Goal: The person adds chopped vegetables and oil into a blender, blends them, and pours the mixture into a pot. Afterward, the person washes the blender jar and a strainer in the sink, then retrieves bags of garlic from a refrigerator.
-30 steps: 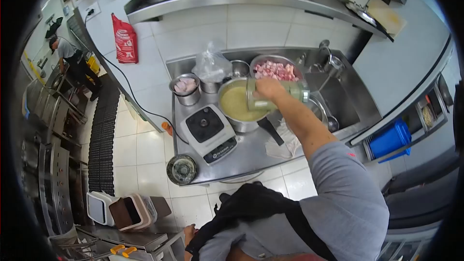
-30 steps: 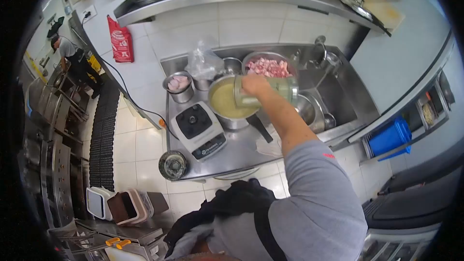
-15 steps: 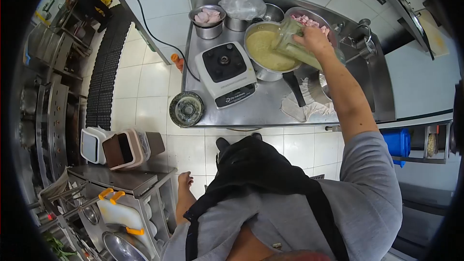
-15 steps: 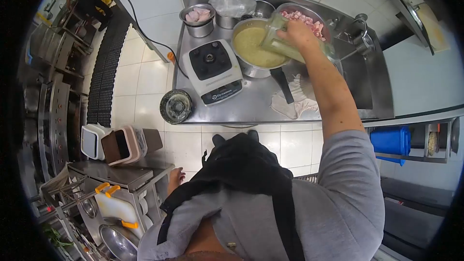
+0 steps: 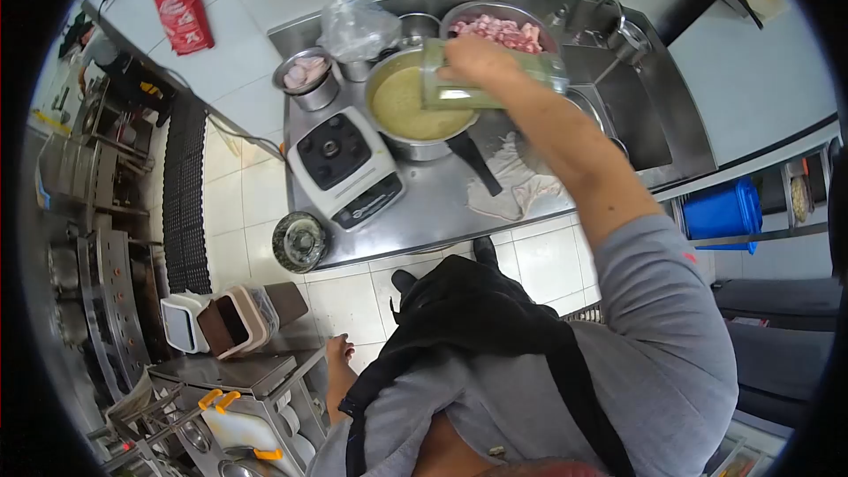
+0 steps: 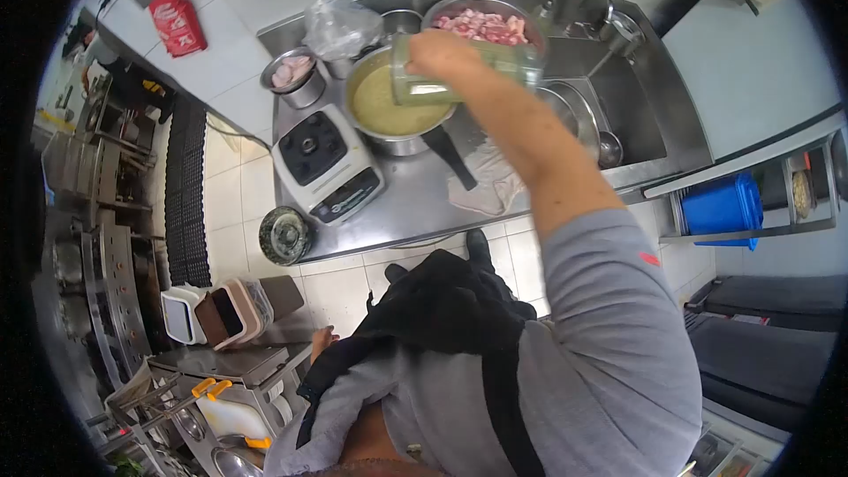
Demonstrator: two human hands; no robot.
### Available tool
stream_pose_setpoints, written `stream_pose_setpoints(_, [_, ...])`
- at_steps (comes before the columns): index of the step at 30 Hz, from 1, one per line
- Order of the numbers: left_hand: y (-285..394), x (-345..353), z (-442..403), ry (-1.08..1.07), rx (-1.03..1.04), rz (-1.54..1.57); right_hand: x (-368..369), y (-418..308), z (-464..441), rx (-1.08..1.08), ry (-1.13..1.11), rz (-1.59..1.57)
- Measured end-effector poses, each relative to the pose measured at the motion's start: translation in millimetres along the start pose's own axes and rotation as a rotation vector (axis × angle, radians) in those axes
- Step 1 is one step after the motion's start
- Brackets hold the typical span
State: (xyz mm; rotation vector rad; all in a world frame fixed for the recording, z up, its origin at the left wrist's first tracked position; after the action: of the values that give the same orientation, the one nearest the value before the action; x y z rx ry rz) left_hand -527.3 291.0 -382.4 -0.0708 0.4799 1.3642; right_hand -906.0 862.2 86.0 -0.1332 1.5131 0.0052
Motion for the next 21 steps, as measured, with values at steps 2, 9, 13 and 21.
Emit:
stream_pose_setpoints(2, [22.6, 7.8, 13.1, 0.037, 0.09, 0.108, 4.4, -10.5, 4.1, -0.166, 0.045, 0.061])
stream_pose_setpoints(9, [33.9, 90.3, 82.8, 0.054, 0.166, 0.077, -16.7, 6.8, 10.3, -0.248, 0.011, -0.123])
stream_pose_setpoints(13, [-29.0, 152.8, 43.3, -0.01, 0.121, 0.181, -13.8, 18.4, 13.1, -0.33, 0.017, -0.127])
stream_pose_setpoints(21, [-46.0, 207.1, 194.0, -0.01, 0.848, -0.228, -10.2, 19.0, -6.9, -0.379, 0.044, -0.077])
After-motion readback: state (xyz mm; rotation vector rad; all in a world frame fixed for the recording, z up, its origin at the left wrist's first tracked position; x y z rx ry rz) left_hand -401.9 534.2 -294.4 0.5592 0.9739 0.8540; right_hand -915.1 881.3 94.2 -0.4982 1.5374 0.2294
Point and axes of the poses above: each hand's wrist, its own z-axis away from the middle knuckle, its own x-axis out of the palm, y = z × x, the point moved 8 cm from there along -z, towards the middle knuckle
